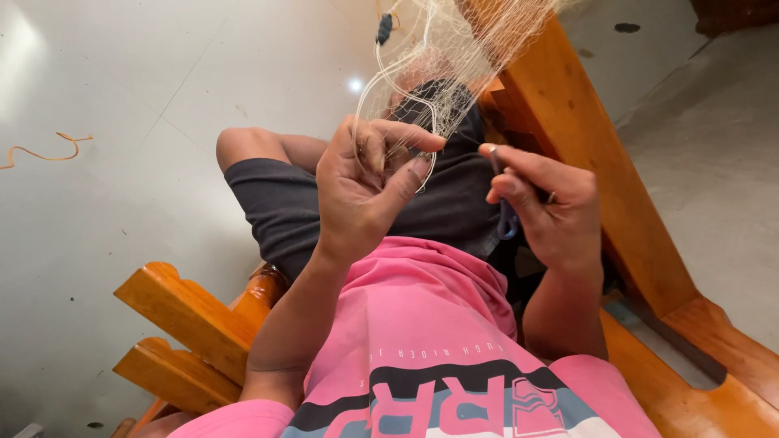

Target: Weaving or repairing a fishing net using a netting needle and twine to create mesh knots.

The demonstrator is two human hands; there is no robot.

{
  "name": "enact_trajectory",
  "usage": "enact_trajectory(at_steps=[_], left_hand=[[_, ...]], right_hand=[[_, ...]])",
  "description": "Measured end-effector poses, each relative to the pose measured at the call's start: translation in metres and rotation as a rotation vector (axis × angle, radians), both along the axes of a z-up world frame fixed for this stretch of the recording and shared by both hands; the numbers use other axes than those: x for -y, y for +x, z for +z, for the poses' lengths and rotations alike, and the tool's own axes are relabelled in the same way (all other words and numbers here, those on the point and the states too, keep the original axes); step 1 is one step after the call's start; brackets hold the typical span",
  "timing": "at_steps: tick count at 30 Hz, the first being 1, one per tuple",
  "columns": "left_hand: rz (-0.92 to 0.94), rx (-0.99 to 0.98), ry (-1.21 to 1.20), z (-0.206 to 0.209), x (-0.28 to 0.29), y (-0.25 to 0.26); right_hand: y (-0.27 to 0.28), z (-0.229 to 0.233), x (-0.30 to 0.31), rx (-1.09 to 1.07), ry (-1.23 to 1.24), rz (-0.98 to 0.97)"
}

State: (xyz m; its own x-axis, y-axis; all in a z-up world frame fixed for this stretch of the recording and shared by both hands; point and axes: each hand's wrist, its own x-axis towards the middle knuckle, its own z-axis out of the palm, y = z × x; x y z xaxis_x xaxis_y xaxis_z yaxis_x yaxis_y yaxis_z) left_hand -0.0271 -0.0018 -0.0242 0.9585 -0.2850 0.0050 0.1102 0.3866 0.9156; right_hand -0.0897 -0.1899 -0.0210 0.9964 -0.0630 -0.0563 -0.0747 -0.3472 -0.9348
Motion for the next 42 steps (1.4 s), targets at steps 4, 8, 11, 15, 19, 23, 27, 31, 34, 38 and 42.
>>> enact_trajectory(at_steps=[4, 8, 11, 15, 19, 23, 27, 31, 34, 38, 42], left_hand=[[-0.019, 0.004, -0.027, 0.006, 0.002, -0.003], [-0.003, 0.065, 0.083, 0.013, 0.004, -0.006], [-0.009, 0.068, 0.095, 0.015, 0.006, -0.007], [-0.033, 0.059, 0.075, 0.014, 0.007, -0.009], [-0.026, 0.067, 0.061, 0.016, 0.009, -0.011], [-0.024, 0.052, 0.079, 0.014, 0.009, -0.012], [-0.035, 0.063, 0.08, 0.011, 0.005, -0.011], [0.007, 0.016, 0.078, -0.001, 0.0, -0.01], [0.002, -0.021, -0.168, -0.008, 0.0, -0.009], [-0.037, -0.018, -0.143, -0.003, 0.0, -0.01], [-0.091, 0.021, -0.085, 0.0, -0.002, -0.013]], right_hand=[[0.006, 0.01, -0.011, 0.071, 0.158, 0.057], [0.011, 0.016, -0.01, 0.044, 0.047, 0.097], [0.013, 0.015, -0.007, 0.045, 0.014, 0.117], [0.013, 0.01, -0.005, 0.129, -0.041, 0.152], [0.013, 0.01, -0.005, 0.176, -0.014, 0.169], [0.012, 0.015, -0.008, 0.208, -0.043, 0.185], [0.013, 0.017, -0.01, 0.146, 0.004, 0.083], [0.013, 0.007, -0.011, 0.096, 0.15, 0.033], [0.015, 0.009, -0.019, 0.047, 0.182, 0.016], [0.015, 0.016, -0.027, 0.15, 0.12, -0.019], [0.017, 0.021, -0.032, 0.224, 0.063, -0.01]])
